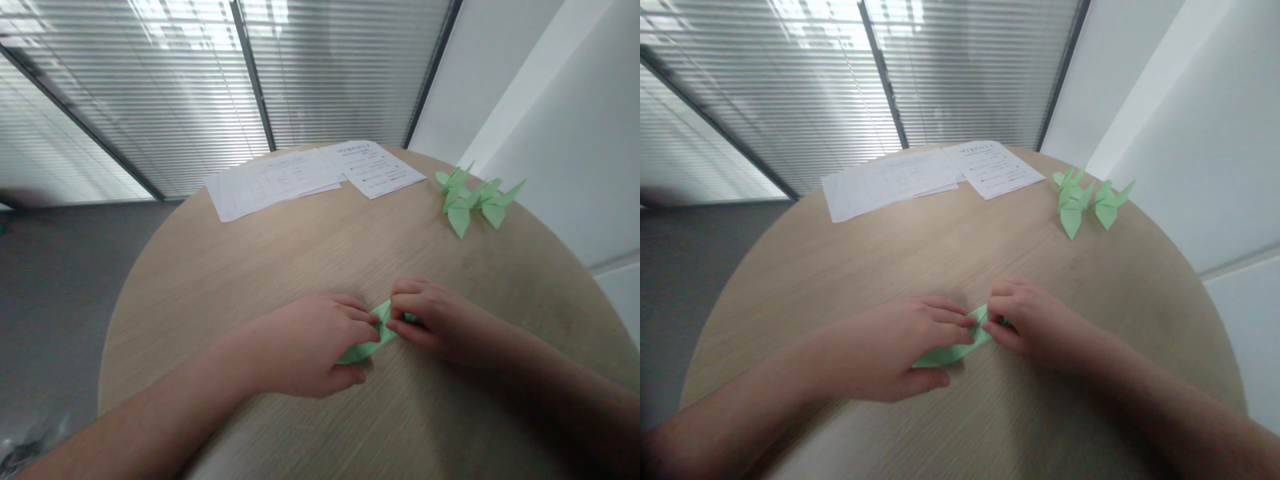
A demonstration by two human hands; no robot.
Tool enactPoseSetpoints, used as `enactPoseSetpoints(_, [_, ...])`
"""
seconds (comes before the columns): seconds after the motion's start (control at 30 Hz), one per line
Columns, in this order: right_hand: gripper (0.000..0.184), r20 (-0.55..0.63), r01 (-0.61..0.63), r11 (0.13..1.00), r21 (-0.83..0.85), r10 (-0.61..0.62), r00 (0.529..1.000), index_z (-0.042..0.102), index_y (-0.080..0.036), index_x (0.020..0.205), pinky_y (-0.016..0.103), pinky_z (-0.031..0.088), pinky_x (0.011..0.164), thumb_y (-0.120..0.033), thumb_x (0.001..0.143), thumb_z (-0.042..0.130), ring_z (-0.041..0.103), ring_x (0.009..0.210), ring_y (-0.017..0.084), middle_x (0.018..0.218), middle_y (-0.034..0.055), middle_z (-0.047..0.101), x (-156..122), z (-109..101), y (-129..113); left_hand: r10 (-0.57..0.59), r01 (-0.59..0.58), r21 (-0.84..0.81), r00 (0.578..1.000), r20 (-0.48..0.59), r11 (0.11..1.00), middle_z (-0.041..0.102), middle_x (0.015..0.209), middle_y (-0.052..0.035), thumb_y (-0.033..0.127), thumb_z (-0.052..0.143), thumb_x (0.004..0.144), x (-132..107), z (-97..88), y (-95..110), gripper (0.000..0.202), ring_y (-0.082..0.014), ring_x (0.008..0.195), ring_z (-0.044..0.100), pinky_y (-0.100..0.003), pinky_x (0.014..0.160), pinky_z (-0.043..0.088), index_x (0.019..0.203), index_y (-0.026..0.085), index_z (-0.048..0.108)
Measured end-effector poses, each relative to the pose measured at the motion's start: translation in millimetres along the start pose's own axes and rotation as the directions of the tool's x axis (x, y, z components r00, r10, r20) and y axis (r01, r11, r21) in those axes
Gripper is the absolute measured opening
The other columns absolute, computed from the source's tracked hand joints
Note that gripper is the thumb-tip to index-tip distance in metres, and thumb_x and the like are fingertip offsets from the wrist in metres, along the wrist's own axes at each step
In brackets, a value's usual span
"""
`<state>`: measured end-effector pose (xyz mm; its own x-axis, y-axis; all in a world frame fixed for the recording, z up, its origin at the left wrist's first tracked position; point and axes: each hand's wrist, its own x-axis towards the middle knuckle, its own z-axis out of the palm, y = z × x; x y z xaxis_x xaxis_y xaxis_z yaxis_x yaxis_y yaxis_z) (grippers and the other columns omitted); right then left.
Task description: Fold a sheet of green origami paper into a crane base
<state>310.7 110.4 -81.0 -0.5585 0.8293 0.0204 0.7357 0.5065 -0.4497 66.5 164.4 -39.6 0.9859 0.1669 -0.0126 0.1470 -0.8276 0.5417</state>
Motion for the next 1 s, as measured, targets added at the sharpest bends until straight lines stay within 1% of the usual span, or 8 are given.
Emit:
enactPoseSetpoints(0.13, [0.021,0.001,0.005,1.000,-0.020,-0.005,1.000,0.060,-0.018,0.073,0.032,0.040,0.071,-0.017,0.094,0.057,0.056,0.075,0.019,0.078,0.0032,0.059,1.8,-1.0,-1.4,-0.006,0.004,0.039,0.999,0.036,0.999,0.072,0.127,-0.0101,0.027,0.072,0.090,0.0,0.1,-0.3,0.043,-0.0288,0.125,0.062,-0.041,0.112,0.045,0.131,0.018,0.065])
enactPoseSetpoints(0.3, [0.021,0.005,0.006,0.999,-0.046,-0.006,1.000,0.060,-0.018,0.073,0.032,0.040,0.071,-0.017,0.094,0.056,0.056,0.075,0.019,0.077,0.0036,0.059,3.5,-2.3,-2.6,-0.018,0.011,0.082,0.997,0.081,0.997,0.069,0.132,-0.0101,0.029,0.069,0.092,0.4,-0.2,0.5,0.042,-0.0290,0.128,0.060,-0.041,0.113,0.043,0.132,0.019,0.066])
enactPoseSetpoints(0.47, [0.022,0.008,0.001,0.999,-0.047,-0.001,1.000,0.060,-0.018,0.072,0.032,0.040,0.071,-0.017,0.095,0.057,0.057,0.074,0.019,0.076,0.0032,0.059,4.7,-2.3,-2.4,-0.003,0.000,0.047,0.998,0.056,0.999,0.070,0.129,-0.0100,0.026,0.070,0.091,1.4,-1.4,0.6,0.039,-0.0275,0.126,0.061,-0.039,0.112,0.044,0.129,0.018,0.066])
enactPoseSetpoints(0.6, [0.023,-0.002,0.017,0.999,-0.049,-0.017,1.000,0.059,-0.018,0.072,0.031,0.040,0.069,-0.017,0.095,0.056,0.057,0.074,0.019,0.075,0.0035,0.059,5.7,-2.6,-2.6,0.009,-0.009,-0.005,1.000,0.020,1.000,0.072,0.125,-0.0096,0.022,0.073,0.088,1.1,-1.9,-0.4,0.044,-0.0269,0.124,0.063,-0.039,0.111,0.044,0.131,0.017,0.064])
enactPoseSetpoints(0.87, [0.021,0.009,-0.013,0.999,-0.042,0.014,1.000,0.061,-0.018,0.074,0.032,0.041,0.071,-0.018,0.095,0.058,0.057,0.076,0.020,0.078,0.0044,0.061,4.7,-3.9,-3.8,0.008,-0.008,0.026,1.000,0.005,1.000,0.071,0.127,-0.0091,0.023,0.070,0.090,0.2,0.9,0.5,0.037,-0.0273,0.124,0.062,-0.039,0.112,0.043,0.127,0.018,0.066])
enactPoseSetpoints(1.0, [0.021,0.010,-0.004,0.998,-0.064,0.005,1.000,0.061,-0.018,0.074,0.032,0.041,0.071,-0.018,0.095,0.057,0.057,0.076,0.020,0.078,0.0046,0.061,5.3,-1.9,-2.5,-0.014,0.013,0.039,1.000,0.027,0.999,0.071,0.129,-0.0094,0.024,0.070,0.089,0.9,-0.1,1.4,0.041,-0.0276,0.124,0.062,-0.039,0.111,0.043,0.129,0.017,0.064])
